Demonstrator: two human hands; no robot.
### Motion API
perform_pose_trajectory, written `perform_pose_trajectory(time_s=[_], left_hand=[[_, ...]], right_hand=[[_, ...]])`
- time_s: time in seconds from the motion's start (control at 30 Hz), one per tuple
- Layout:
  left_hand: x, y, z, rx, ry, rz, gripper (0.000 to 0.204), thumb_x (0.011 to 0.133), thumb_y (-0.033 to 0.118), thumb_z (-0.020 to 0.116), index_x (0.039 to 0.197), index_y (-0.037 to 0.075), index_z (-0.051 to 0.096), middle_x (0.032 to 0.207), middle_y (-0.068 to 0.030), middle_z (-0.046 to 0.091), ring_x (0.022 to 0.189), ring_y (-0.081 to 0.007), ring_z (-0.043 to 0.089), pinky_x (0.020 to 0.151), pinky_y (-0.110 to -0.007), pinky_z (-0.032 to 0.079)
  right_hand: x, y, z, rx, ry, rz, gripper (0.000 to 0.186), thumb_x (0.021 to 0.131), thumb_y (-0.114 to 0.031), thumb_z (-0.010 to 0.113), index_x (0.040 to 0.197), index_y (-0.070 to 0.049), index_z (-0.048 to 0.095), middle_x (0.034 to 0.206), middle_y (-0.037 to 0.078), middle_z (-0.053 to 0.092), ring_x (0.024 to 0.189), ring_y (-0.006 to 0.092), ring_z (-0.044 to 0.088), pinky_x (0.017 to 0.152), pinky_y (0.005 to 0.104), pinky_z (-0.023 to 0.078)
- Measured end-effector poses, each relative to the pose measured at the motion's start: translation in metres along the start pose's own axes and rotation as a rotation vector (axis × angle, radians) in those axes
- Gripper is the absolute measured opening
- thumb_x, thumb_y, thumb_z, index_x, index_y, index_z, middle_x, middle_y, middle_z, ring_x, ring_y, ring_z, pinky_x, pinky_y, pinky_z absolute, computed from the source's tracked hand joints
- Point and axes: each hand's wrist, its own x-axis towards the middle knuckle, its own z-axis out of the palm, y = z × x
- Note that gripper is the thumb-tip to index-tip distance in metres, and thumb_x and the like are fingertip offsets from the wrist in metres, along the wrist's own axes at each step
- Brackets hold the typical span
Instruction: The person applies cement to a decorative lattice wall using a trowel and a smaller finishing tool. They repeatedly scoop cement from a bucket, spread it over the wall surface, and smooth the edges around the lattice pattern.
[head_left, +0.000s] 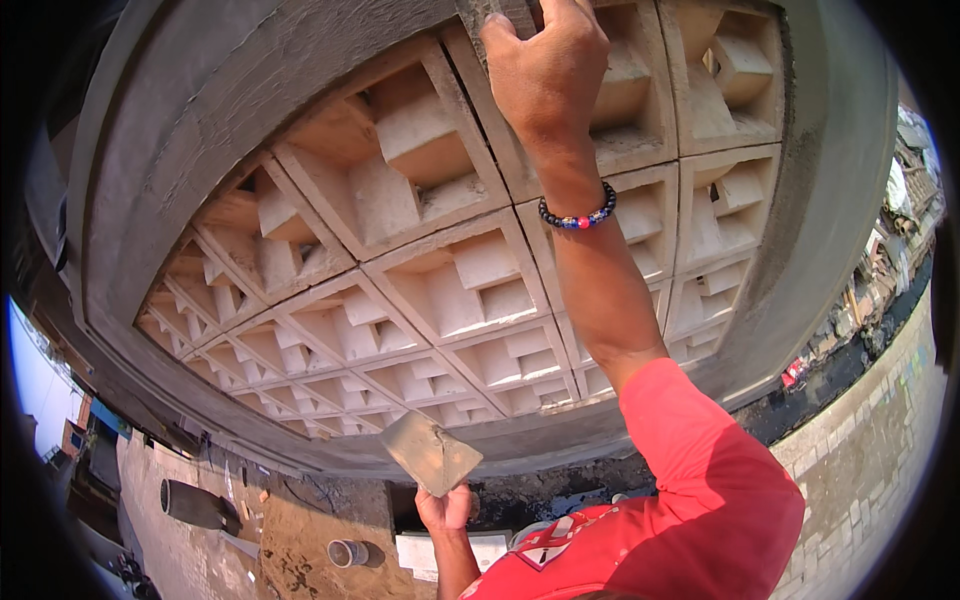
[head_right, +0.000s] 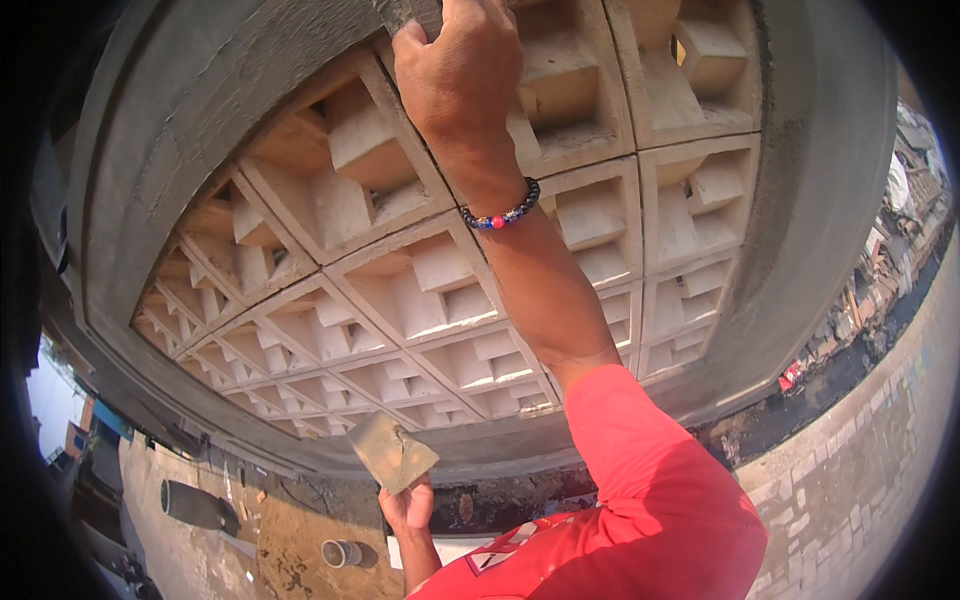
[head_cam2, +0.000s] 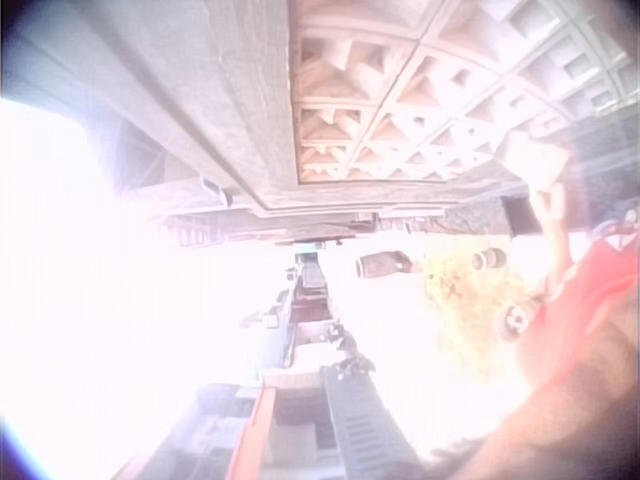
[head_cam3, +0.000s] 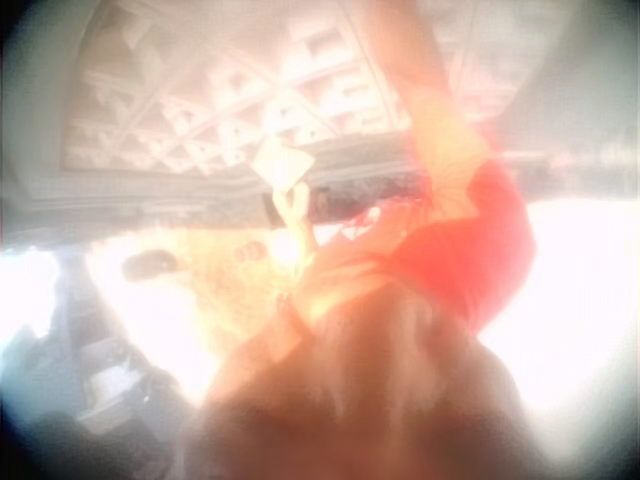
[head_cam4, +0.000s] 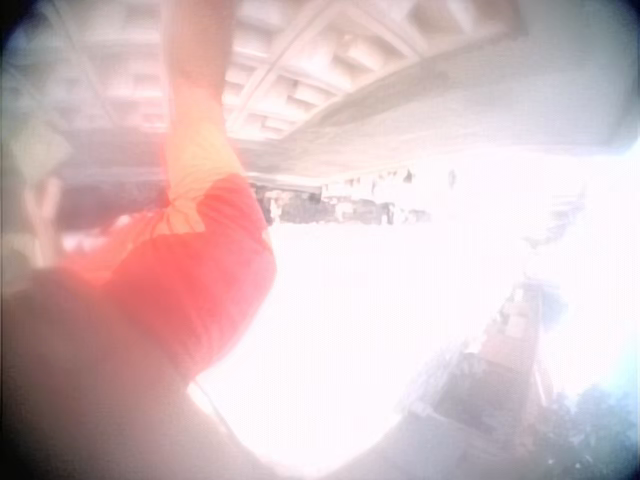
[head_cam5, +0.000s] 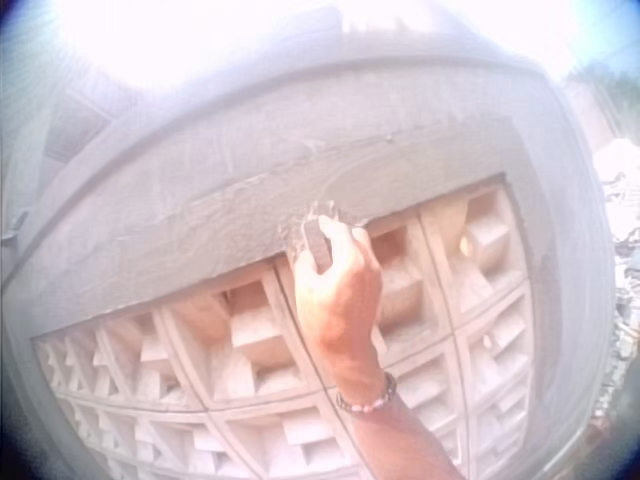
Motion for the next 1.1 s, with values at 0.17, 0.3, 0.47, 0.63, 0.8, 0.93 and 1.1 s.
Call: perform_pose_trajectory(time_s=[0.17, 0.3, 0.47, 0.63, 0.8, 0.93, 1.1], left_hand=[[0.004, -0.003, -0.001, 0.034, -0.013, -0.036, 0.038, 0.088, 0.007, 0.051, 0.124, -0.003, 0.051, 0.127, -0.0158, 0.055, 0.117, -0.0285, 0.052, 0.103, -0.044, 0.039], [0.003, -0.005, -0.003, -0.029, 0.002, -0.041, 0.038, 0.088, 0.007, 0.051, 0.124, -0.003, 0.051, 0.127, -0.0162, 0.055, 0.117, -0.0289, 0.052, 0.102, -0.044, 0.040], [-0.001, -0.002, -0.001, 0.021, 0.041, -0.038, 0.037, 0.087, 0.007, 0.051, 0.123, -0.003, 0.052, 0.126, -0.0169, 0.055, 0.116, -0.0293, 0.053, 0.100, -0.044, 0.041], [-0.005, 0.002, -0.004, 0.007, 0.052, -0.031, 0.035, 0.087, 0.007, 0.052, 0.121, -0.003, 0.053, 0.124, -0.0167, 0.057, 0.113, -0.0296, 0.054, 0.099, -0.044, 0.043], [-0.011, 0.002, 0.004, 0.046, 0.056, 0.012, 0.035, 0.087, 0.007, 0.052, 0.120, -0.003, 0.053, 0.123, -0.0162, 0.057, 0.112, -0.0290, 0.055, 0.098, -0.044, 0.043], [-0.009, 0.009, -0.005, 0.042, 0.050, 0.015, 0.036, 0.087, 0.007, 0.052, 0.121, -0.003, 0.053, 0.124, -0.0163, 0.057, 0.114, -0.0285, 0.054, 0.100, -0.043, 0.042], [-0.005, 0.006, -0.005, 0.032, 0.046, -0.014, 0.036, 0.086, 0.007, 0.052, 0.121, -0.003, 0.052, 0.124, -0.0164, 0.056, 0.114, -0.0287, 0.054, 0.100, -0.044, 0.042]], right_hand=[[-0.023, -0.015, 0.025, 0.152, -0.124, -0.163, 0.033, 0.073, -0.001, 0.065, 0.104, 0.005, 0.058, 0.094, 0.022, 0.062, 0.091, 0.0364, 0.060, 0.079, 0.0414, 0.049], [-0.034, -0.003, -0.010, 0.756, -0.069, 0.357, 0.033, 0.083, -0.007, 0.063, 0.111, 0.004, 0.048, 0.095, 0.015, 0.062, 0.085, 0.0236, 0.063, 0.063, 0.0301, 0.052], [-0.029, 0.032, -0.035, 1.011, 0.225, 0.661, 0.019, 0.089, -0.008, 0.055, 0.106, -0.001, 0.051, 0.094, 0.009, 0.062, 0.084, 0.0227, 0.065, 0.066, 0.0389, 0.058], [-0.015, 0.025, -0.014, 1.170, 0.249, 0.717, 0.022, 0.088, -0.007, 0.056, 0.107, 0.001, 0.048, 0.097, 0.012, 0.058, 0.084, 0.0244, 0.062, 0.067, 0.0389, 0.058], [-0.019, -0.009, 0.019, 1.129, 0.296, 0.790, 0.025, 0.089, -0.008, 0.054, 0.110, 0.000, 0.043, 0.101, 0.012, 0.055, 0.087, 0.0206, 0.060, 0.064, 0.0343, 0.058], [-0.064, -0.028, 0.061, 1.243, 0.147, 0.835, 0.030, 0.087, -0.008, 0.059, 0.109, 0.000, 0.039, 0.101, 0.013, 0.058, 0.084, 0.0217, 0.062, 0.062, 0.0379, 0.059], [-0.103, -0.036, 0.042, 1.288, -0.101, 0.896, 0.029, 0.089, -0.009, 0.058, 0.113, 0.000, 0.044, 0.100, 0.012, 0.059, 0.088, 0.0207, 0.063, 0.065, 0.0370, 0.059]])
